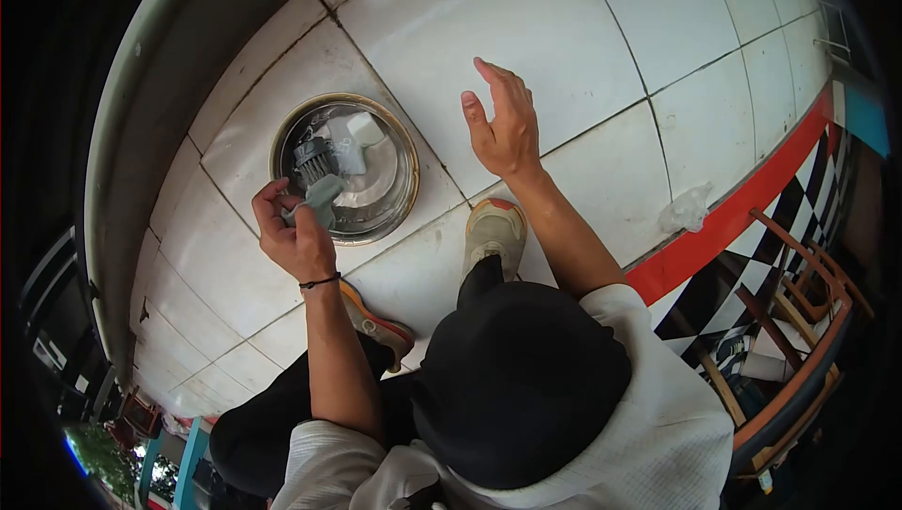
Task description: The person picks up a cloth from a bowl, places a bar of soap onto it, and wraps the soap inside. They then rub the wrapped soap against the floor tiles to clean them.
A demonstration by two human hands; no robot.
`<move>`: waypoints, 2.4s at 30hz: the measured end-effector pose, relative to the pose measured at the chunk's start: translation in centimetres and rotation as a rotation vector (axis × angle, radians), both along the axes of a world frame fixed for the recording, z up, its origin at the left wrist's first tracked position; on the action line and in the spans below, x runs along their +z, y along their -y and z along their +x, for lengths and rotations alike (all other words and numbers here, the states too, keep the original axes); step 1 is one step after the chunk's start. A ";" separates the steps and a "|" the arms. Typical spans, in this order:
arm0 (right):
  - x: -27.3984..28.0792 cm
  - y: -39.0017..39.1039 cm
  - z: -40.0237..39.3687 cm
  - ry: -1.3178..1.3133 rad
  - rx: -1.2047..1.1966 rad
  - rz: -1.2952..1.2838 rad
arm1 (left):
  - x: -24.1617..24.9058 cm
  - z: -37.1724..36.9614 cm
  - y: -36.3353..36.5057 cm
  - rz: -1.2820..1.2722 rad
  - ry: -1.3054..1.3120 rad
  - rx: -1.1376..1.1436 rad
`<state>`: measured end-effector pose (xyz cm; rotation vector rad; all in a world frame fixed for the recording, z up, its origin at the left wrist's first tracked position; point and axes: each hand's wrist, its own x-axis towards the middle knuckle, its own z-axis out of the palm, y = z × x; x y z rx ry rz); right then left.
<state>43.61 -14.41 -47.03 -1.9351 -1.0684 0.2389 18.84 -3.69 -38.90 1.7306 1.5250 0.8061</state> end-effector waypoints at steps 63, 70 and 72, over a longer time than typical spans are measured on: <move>9.3 -4.9 9.9 -0.627 0.364 -0.063 | 4.9 14.6 -8.6 -0.099 0.259 -0.762; 16.8 -2.6 9.6 -0.266 0.250 -0.114 | 4.5 14.6 -7.7 -0.041 0.055 -0.867; 17.6 -1.9 9.9 -0.146 0.278 -0.022 | 4.3 14.4 -7.6 0.097 0.066 -0.896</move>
